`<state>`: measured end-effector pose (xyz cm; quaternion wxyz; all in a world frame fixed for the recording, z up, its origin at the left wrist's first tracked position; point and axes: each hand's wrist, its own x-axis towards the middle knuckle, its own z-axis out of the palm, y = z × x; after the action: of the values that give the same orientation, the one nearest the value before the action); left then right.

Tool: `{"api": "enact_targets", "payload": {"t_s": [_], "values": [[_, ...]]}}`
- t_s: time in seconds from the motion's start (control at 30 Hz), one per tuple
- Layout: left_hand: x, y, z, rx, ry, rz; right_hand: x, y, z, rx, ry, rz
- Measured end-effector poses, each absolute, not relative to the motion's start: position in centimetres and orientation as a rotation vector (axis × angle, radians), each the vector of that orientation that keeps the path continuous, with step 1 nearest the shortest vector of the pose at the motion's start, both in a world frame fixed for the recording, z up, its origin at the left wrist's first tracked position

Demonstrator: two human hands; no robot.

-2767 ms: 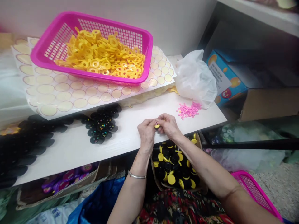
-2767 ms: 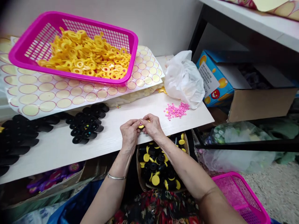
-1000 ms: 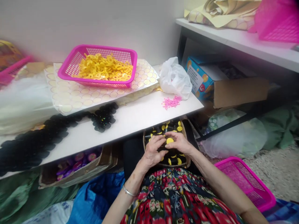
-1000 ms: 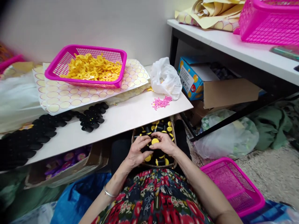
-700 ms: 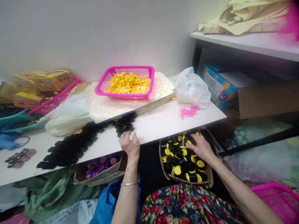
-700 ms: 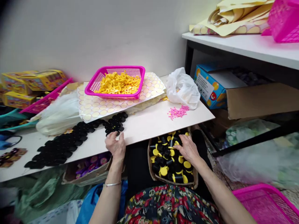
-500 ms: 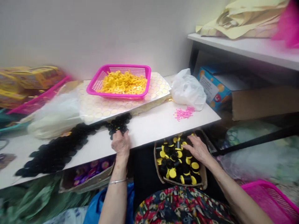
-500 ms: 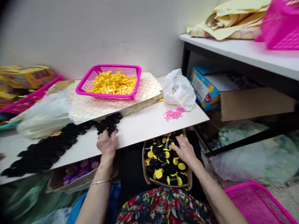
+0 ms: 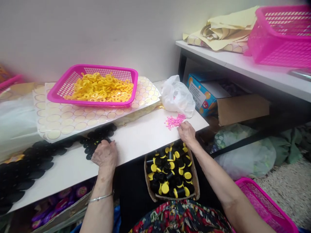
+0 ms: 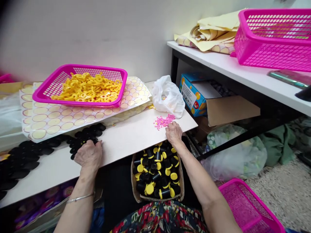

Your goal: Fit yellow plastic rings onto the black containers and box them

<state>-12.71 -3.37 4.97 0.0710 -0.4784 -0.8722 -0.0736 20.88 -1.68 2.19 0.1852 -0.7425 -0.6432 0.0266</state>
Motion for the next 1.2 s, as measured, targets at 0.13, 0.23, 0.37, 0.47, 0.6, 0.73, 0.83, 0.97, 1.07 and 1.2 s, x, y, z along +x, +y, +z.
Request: {"api": "enact_targets", "payload": {"t_s": [0.13,0.23,0.37,0.47,0.6,0.73,0.83,0.97,1.07,1.2], "values": [[-13.1,-3.0,4.4,-1.465,-2.643,-0.436,20.9,-1.0,2.2,-2.122,-1.881,0.05],[-12.9,-3.1,3.8,-1.547,-2.62,-0.688,20.4,-1.5,2.8,-2.052,-1.99,0.123],[-10.8,-3.4,3.2,-1.669,-2.611,-1.188,18.7,-2.4,3.6,-1.788,-2.276,0.45],[-8.3,-3.5,2.9,-1.816,-2.68,-1.612,17.4,-2.2,4.0,-1.764,-2.342,0.597],[-4.5,-3.3,2.0,-2.026,-2.645,-2.04,16.4,-1.1,4.8,-1.877,-2.313,0.701],[-1.5,-3.0,0.7,-2.213,-2.475,-2.198,15.7,-0.7,5.8,-2.006,-2.416,0.645],[-0.5,-2.9,-0.2,-2.326,-2.367,-2.183,15.5,-1.2,5.7,-2.059,-2.392,0.56],[-0.6,-3.0,-1.0,-2.444,-2.309,-2.02,16.5,-1.8,4.7,-1.987,-2.196,0.589],[-0.7,-3.0,-1.1,-2.449,-2.347,-1.942,17.6,-2.0,3.7,-1.801,-2.087,0.7],[-0.6,-2.9,-1.0,-2.483,-2.336,-1.79,18.1,-2.2,2.4,-1.644,-2.06,0.66]]}}
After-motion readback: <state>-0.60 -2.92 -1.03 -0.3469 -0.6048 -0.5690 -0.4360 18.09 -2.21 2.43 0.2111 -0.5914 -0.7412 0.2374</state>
